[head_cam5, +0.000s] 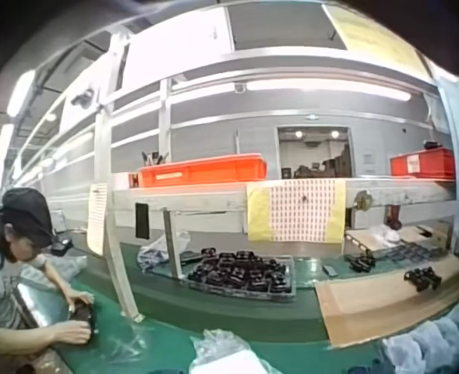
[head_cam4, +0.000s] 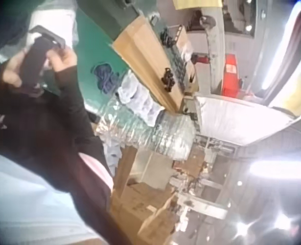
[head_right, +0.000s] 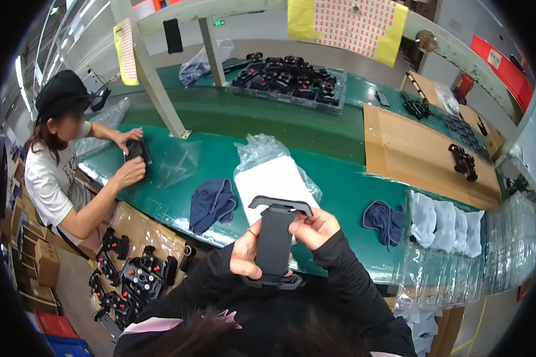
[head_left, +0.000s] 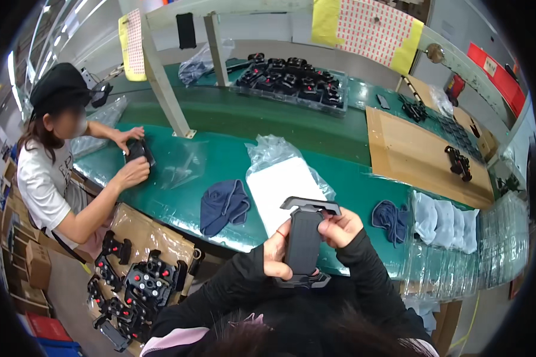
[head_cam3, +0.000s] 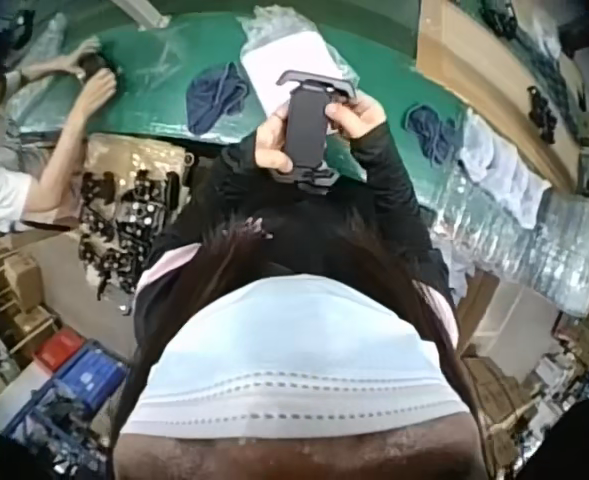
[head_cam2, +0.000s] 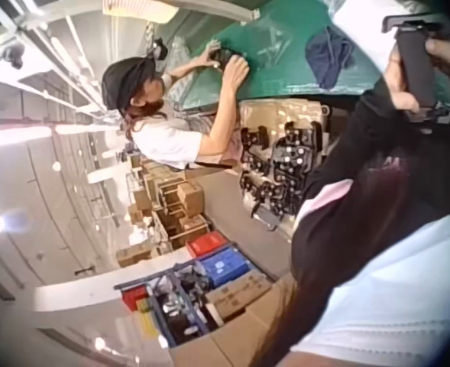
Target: Cleaning and packaging plastic phone mounts into individual plastic bags at a production workstation.
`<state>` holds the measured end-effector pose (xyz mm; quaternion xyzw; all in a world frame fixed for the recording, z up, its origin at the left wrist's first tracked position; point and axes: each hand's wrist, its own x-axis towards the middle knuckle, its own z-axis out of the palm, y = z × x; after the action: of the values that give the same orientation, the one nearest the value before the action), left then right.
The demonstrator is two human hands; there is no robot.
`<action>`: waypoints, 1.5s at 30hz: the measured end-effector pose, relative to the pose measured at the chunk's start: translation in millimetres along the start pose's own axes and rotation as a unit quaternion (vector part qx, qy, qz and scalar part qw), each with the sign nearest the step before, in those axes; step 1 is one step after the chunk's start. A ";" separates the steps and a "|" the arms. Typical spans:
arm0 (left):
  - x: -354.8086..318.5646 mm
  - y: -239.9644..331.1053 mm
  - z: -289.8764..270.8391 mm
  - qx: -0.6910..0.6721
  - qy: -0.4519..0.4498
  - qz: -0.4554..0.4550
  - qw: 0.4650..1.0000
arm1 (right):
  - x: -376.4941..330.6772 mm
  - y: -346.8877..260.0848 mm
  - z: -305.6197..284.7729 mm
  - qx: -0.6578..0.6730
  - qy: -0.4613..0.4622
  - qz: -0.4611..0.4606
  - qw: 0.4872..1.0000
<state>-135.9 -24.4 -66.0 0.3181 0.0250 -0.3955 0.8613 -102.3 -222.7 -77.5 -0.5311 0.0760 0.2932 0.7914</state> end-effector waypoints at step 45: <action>34.1 115.2 -2.3 -0.018 0.073 0.195 0.978 | 90.7 -105.3 55.9 -0.144 -0.191 -0.150 0.959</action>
<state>-31.7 10.1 -17.1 0.3293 0.0321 -0.1957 0.9232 18.4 -166.2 -9.2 -0.5785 -0.2003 0.2746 0.7415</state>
